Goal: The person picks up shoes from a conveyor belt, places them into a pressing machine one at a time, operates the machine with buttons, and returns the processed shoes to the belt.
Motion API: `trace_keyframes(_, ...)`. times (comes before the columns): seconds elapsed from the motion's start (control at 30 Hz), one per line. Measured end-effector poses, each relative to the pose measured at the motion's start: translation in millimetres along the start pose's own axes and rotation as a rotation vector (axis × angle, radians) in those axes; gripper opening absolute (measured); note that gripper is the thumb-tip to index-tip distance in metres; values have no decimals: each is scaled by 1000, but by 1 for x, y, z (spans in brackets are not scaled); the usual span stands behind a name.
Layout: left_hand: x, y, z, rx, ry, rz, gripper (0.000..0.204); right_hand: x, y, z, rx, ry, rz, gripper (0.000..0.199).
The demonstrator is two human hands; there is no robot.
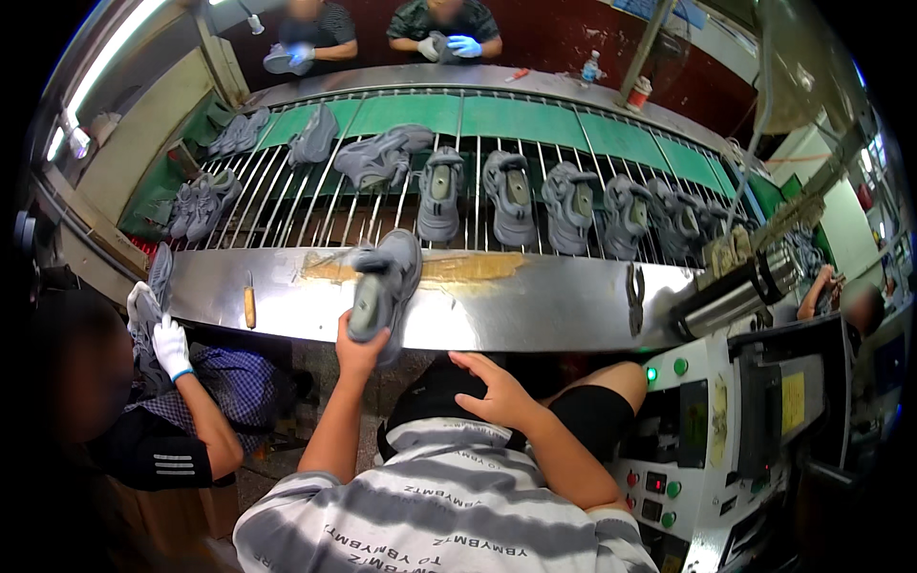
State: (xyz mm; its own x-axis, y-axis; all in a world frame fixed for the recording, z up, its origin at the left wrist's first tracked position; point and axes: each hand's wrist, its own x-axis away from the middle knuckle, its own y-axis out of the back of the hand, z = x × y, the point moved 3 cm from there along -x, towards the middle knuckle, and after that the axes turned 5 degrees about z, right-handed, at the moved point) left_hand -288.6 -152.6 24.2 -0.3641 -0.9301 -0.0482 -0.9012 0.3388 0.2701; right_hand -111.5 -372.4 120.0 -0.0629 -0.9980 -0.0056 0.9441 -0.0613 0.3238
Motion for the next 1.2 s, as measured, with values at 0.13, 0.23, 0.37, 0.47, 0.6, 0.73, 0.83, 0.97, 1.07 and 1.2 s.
trace_keyframes(0.13,-3,-9,16,-111,-20,-35,83,1,-4,-67,-58,-160,-55,56)
trace_keyframes(0.23,-9,-5,-1,-134,18,249,85,10,4,-106,-105,-274,-126,56)
trace_keyframes(0.37,-86,25,19,161,106,687,36,2,8,-108,18,-313,-190,69)
trace_keyframes(0.47,-190,3,14,-44,16,406,26,-44,-12,-92,322,-219,-172,86)
trace_keyframes(0.6,-326,-71,20,-511,-100,186,49,-126,-65,-76,460,-43,-103,113)
trace_keyframes(0.73,-408,-133,19,-969,139,381,64,-169,-96,-94,253,19,-359,123)
trace_keyframes(0.83,-434,-171,15,-1147,114,427,60,-180,-89,-90,245,-112,-333,124)
trace_keyframes(0.97,-485,-190,57,-1162,12,388,48,-198,-79,-96,184,-117,-370,119)
trace_keyframes(1.07,-534,-126,103,-811,-156,384,39,-214,-86,-86,138,-99,-358,117)
trace_keyframes(1.2,-499,-142,3,325,285,238,19,-257,-64,-102,141,-138,-574,114)
